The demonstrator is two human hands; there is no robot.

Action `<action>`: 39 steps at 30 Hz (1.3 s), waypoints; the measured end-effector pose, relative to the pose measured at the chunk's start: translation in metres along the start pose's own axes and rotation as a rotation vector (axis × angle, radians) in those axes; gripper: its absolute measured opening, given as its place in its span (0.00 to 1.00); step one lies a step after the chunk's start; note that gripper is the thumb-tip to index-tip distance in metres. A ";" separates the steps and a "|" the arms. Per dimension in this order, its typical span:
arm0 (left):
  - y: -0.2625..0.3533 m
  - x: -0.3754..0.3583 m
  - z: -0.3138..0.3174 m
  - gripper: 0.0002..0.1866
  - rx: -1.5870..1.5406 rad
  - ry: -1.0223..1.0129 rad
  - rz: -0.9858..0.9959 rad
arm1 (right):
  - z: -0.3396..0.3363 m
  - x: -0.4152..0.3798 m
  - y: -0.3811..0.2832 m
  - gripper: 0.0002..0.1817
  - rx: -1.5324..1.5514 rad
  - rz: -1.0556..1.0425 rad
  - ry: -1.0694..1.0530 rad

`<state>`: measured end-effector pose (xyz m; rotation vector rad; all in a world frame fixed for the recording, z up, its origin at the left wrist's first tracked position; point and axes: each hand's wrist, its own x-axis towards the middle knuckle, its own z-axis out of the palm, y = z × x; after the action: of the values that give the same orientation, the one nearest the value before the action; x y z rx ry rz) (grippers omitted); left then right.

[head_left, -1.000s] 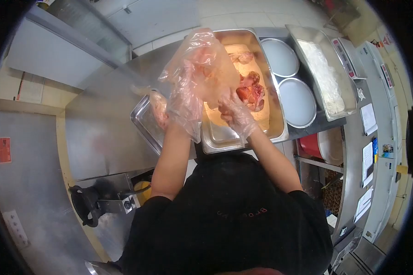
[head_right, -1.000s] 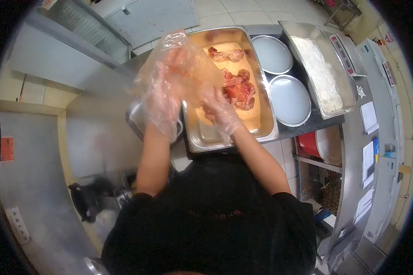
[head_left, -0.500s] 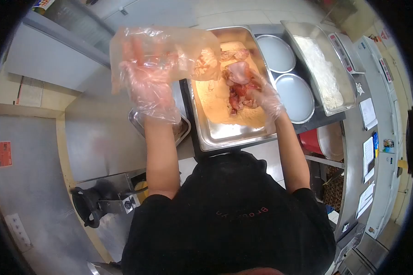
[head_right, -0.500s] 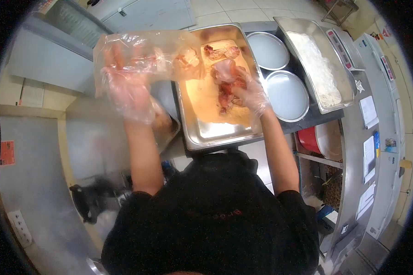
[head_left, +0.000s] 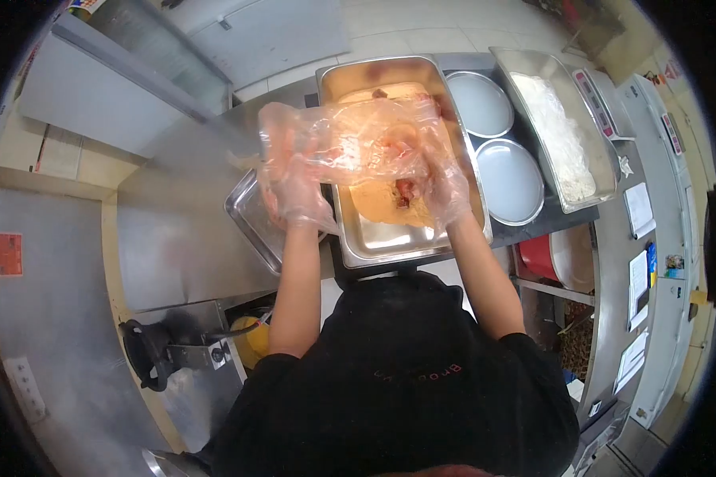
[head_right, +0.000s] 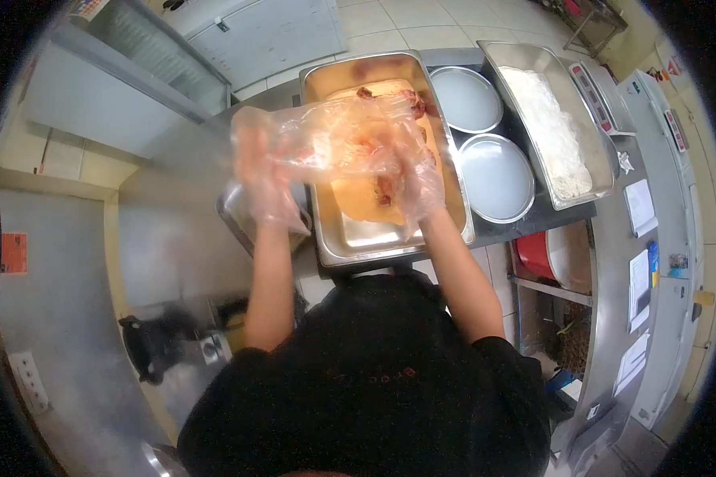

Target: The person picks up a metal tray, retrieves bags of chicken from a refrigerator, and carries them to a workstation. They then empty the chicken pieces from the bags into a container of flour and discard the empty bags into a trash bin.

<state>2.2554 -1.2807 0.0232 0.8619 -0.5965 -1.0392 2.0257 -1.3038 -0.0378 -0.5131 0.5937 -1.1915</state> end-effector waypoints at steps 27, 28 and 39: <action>-0.106 -0.273 0.009 0.38 -0.289 -0.507 -1.061 | -0.024 -0.314 0.036 0.23 -0.939 -0.057 0.280; -0.113 -0.296 0.009 0.36 -0.097 -0.566 -1.157 | -0.035 -0.345 0.038 0.23 -0.939 -0.058 0.303; -0.153 -0.639 0.077 0.25 0.224 -1.089 -1.280 | -0.106 -0.710 0.099 0.25 -0.718 -0.485 1.564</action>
<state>1.8629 -0.7580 -0.0823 0.7875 -1.0978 -2.7212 1.8430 -0.6039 -0.0712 -0.2039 2.3893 -1.7082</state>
